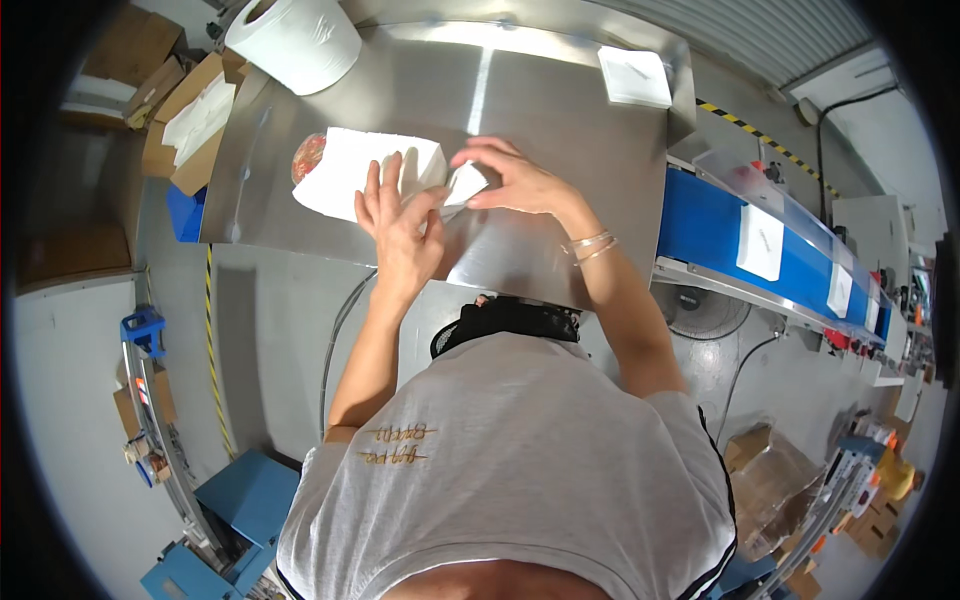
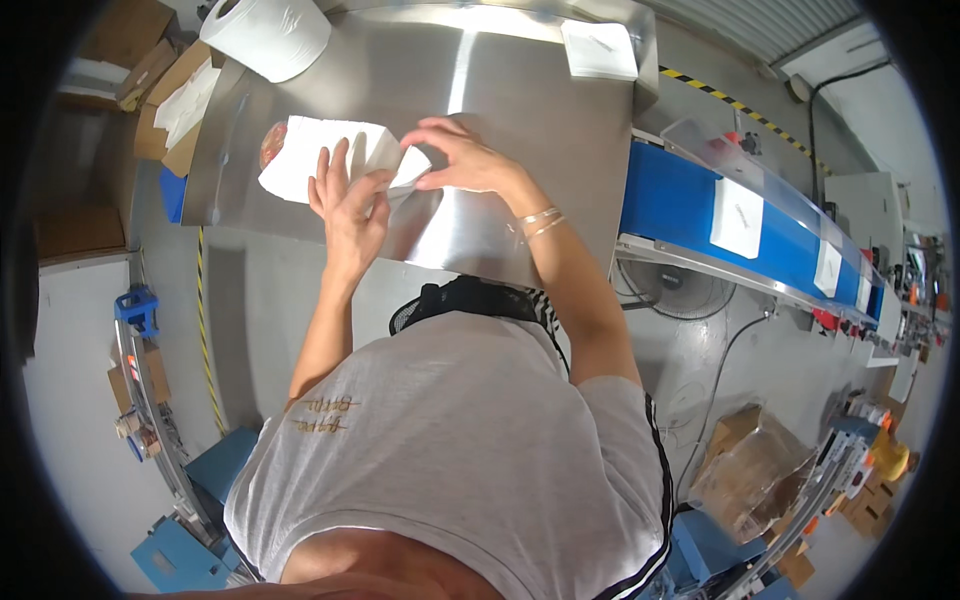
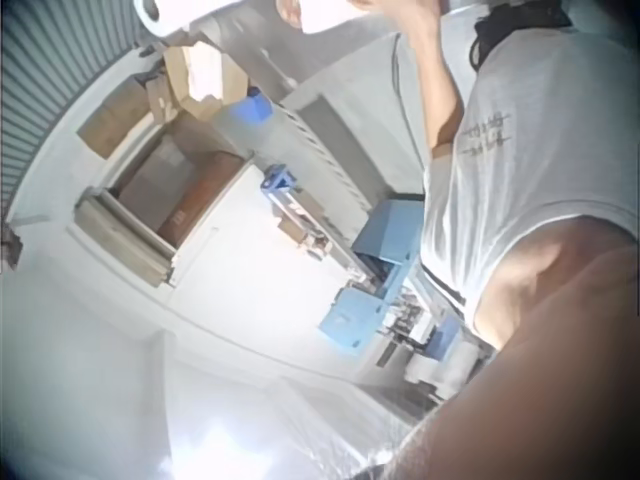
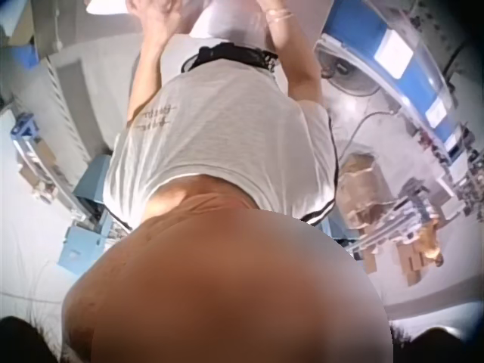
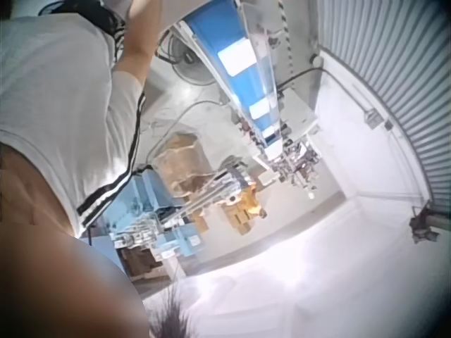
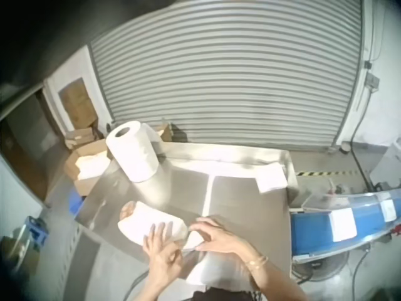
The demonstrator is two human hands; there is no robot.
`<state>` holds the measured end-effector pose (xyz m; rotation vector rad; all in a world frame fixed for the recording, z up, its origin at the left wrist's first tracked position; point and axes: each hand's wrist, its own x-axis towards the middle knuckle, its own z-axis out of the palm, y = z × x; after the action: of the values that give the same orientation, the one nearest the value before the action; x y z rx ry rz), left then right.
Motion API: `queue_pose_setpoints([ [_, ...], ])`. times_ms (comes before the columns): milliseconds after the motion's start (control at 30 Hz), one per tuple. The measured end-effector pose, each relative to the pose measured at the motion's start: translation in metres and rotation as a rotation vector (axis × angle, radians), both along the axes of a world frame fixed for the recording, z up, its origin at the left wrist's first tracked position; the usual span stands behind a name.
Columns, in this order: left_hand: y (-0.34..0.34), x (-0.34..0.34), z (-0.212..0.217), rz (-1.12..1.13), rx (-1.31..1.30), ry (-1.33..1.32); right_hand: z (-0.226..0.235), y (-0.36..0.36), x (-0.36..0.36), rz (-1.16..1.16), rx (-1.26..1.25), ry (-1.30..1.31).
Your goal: Taking stacks of folded paper from a collection area and placing individual units onto a moving conveyor belt.
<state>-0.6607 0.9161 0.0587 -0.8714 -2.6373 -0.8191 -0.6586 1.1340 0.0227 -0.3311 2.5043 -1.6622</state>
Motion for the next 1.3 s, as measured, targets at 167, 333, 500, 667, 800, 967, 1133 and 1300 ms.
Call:
queue_pose_setpoints([
  [167, -0.009, -0.009, 0.004, 0.112, -0.022, 0.033, -0.032, 0.015, 0.023, -0.174, -0.445, -0.143],
  [333, -0.018, -0.017, -0.007, 0.110, -0.014, 0.109, -0.077, 0.123, 0.108, -0.767, -0.225, -0.084],
  [500, -0.015, -0.019, -0.004, 0.086, 0.061, 0.115, -0.072, 0.238, 0.180, -1.073, 0.634, -0.334],
  [667, -0.012, -0.015, -0.007, 0.147, 0.020, 0.112, -0.028, 0.198, 0.152, -1.217, 1.198, 0.011],
  [800, -0.014, -0.011, -0.005, 0.111, 0.033, 0.071, -0.013, 0.070, 0.053, -0.369, 0.420, 0.397],
  [967, -0.011, -0.013, 0.004, 0.048, 0.005, 0.018, -0.023, -0.017, -0.018, -0.057, -0.029, 0.180],
  [1133, -0.026, -0.029, -0.008, 0.169, 0.028, 0.091, -0.031, -0.003, 0.017, -0.318, -0.474, -0.114],
  [1300, -0.029, -0.032, -0.003, 0.156, 0.019, 0.134, -0.082, 0.104, 0.093, -0.931, -0.124, -0.110],
])
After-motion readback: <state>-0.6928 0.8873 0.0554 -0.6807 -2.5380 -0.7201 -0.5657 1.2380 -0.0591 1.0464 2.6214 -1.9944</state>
